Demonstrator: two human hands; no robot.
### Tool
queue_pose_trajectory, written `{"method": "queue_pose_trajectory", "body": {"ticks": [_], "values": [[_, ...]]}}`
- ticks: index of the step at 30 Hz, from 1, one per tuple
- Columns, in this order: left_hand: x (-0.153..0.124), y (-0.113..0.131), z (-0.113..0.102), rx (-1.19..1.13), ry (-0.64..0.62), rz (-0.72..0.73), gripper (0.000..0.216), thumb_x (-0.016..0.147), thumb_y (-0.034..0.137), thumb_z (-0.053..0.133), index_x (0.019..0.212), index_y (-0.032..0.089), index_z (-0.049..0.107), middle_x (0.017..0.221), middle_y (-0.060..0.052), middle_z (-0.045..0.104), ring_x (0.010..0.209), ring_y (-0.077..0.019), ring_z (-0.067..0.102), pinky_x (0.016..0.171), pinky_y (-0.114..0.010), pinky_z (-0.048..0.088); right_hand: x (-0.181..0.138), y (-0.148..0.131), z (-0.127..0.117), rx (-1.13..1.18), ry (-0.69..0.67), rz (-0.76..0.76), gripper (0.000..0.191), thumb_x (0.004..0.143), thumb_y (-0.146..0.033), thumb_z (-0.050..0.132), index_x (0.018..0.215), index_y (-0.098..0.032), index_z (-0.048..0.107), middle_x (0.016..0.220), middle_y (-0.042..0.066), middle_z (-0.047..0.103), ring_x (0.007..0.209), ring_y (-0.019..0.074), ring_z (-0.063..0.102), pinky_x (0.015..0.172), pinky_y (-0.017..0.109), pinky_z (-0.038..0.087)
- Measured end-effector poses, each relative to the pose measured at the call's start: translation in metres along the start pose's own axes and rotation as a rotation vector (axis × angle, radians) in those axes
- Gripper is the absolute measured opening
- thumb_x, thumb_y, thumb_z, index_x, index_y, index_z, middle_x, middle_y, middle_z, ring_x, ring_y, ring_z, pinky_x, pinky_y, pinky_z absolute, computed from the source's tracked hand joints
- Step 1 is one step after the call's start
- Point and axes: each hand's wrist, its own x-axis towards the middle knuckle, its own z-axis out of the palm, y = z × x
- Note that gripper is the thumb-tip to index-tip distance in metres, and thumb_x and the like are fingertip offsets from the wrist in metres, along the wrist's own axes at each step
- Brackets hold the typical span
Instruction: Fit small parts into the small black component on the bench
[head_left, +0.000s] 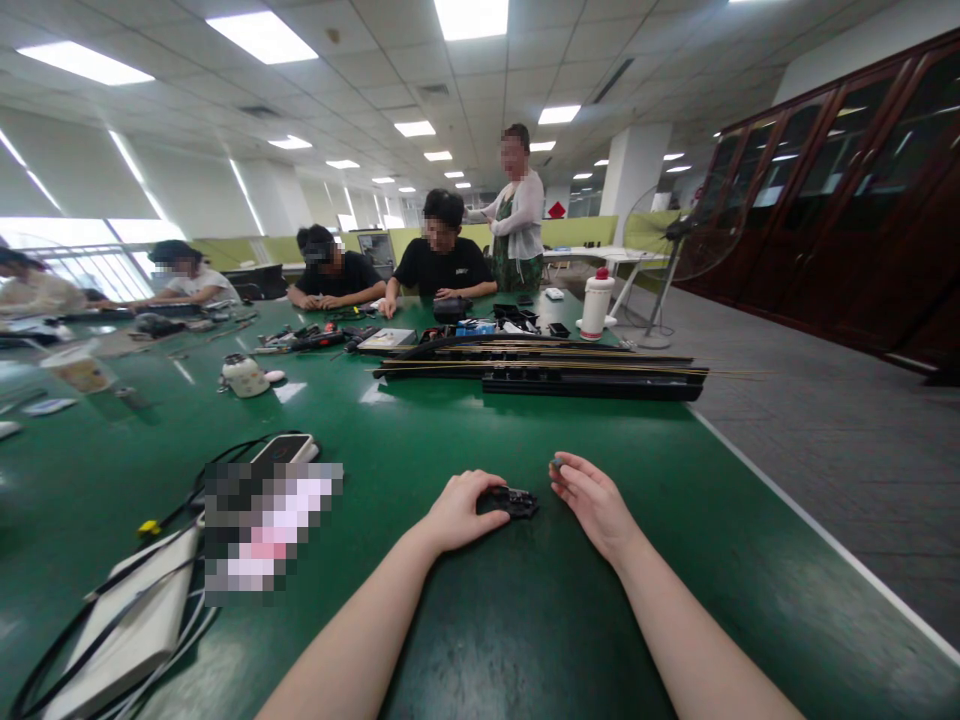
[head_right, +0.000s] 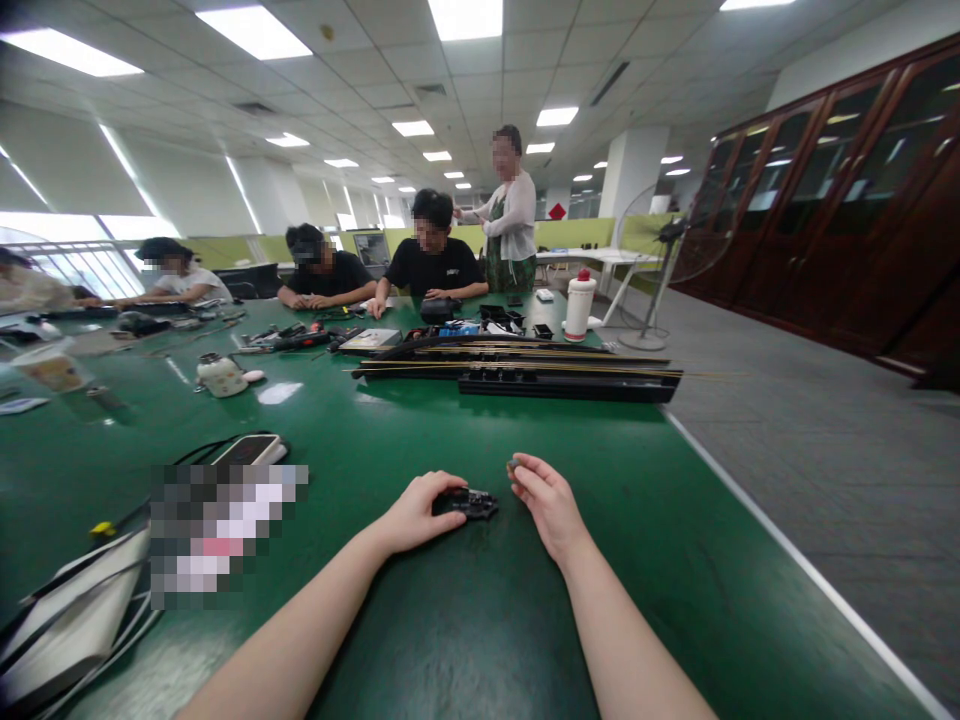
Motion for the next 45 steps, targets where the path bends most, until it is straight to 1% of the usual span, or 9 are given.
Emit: {"method": "queue_pose_trajectory", "body": {"ticks": [9,17,21,27,34,39,42,45], "values": [[0.001,-0.001,0.001,-0.007,0.011,0.011,0.039,0.074,0.033,0.068,0.111,0.022,0.059,0.104,-0.004,0.065,0.097,-0.0227,0.058,0.087,-0.035,0.043,0.000,0.001,0.001,0.047,0.007,0.015,0.032,0.054,-0.034,0.080,0.083,-0.024,0.070,0.083,0.001,0.070,0.078,0.0168,0.063,0.073,0.031,0.047],[0.001,-0.002,0.002,0.002,0.010,0.004,0.040,0.074,0.034,0.069,0.111,0.023,0.059,0.104,-0.003,0.064,0.098,-0.0230,0.058,0.087,-0.035,0.043,0.000,0.002,0.001,0.005,-0.002,-0.002,0.034,0.056,-0.035,0.079,0.086,-0.025,0.068,0.085,0.001,0.071,0.080,0.0183,0.063,0.075,0.033,0.047],[0.000,-0.001,0.001,-0.003,0.009,0.005,0.039,0.074,0.034,0.068,0.111,0.022,0.059,0.104,-0.004,0.064,0.098,-0.0230,0.057,0.087,-0.035,0.042,0.000,0.004,0.002,0.008,-0.011,0.000,0.034,0.056,-0.035,0.080,0.086,-0.025,0.069,0.085,0.001,0.071,0.079,0.0173,0.063,0.075,0.032,0.047],[0.001,0.000,0.000,0.003,-0.001,-0.002,0.040,0.074,0.033,0.069,0.111,0.023,0.058,0.104,-0.004,0.064,0.098,-0.0233,0.057,0.088,-0.036,0.042,-0.001,0.004,0.005,-0.051,-0.027,-0.018,0.036,0.055,-0.039,0.080,0.084,-0.023,0.068,0.087,0.004,0.071,0.082,0.0195,0.063,0.077,0.035,0.047],[0.000,-0.001,0.001,0.004,0.000,0.003,0.040,0.074,0.034,0.069,0.111,0.022,0.059,0.104,-0.003,0.064,0.098,-0.0233,0.057,0.087,-0.036,0.042,-0.002,0.007,0.009,-0.091,-0.052,0.014,0.040,0.052,-0.040,0.082,0.085,-0.021,0.070,0.088,0.005,0.072,0.084,0.0191,0.064,0.080,0.034,0.047],[0.000,-0.002,0.001,-0.001,-0.005,0.004,0.039,0.075,0.034,0.068,0.112,0.023,0.058,0.105,-0.003,0.065,0.099,-0.0233,0.057,0.088,-0.035,0.042,-0.003,0.010,0.012,-0.165,-0.086,-0.021,0.041,0.052,-0.043,0.082,0.085,-0.021,0.069,0.089,0.006,0.073,0.090,0.0224,0.066,0.086,0.038,0.047],[0.000,-0.003,0.001,-0.001,-0.004,0.001,0.041,0.075,0.035,0.068,0.112,0.024,0.058,0.105,-0.003,0.065,0.099,-0.0236,0.057,0.088,-0.036,0.042,-0.004,0.009,0.015,-0.228,-0.110,-0.043,0.042,0.051,-0.045,0.082,0.084,-0.021,0.069,0.088,0.006,0.074,0.089,0.0233,0.066,0.089,0.041,0.047],[0.000,-0.004,0.002,0.001,0.001,0.005,0.041,0.075,0.036,0.068,0.112,0.023,0.058,0.104,-0.004,0.064,0.098,-0.0237,0.057,0.087,-0.036,0.043,-0.005,0.010,0.017,-0.284,-0.138,-0.061,0.040,0.052,-0.045,0.081,0.082,-0.021,0.069,0.085,0.006,0.074,0.086,0.0228,0.067,0.088,0.041,0.048]]}}
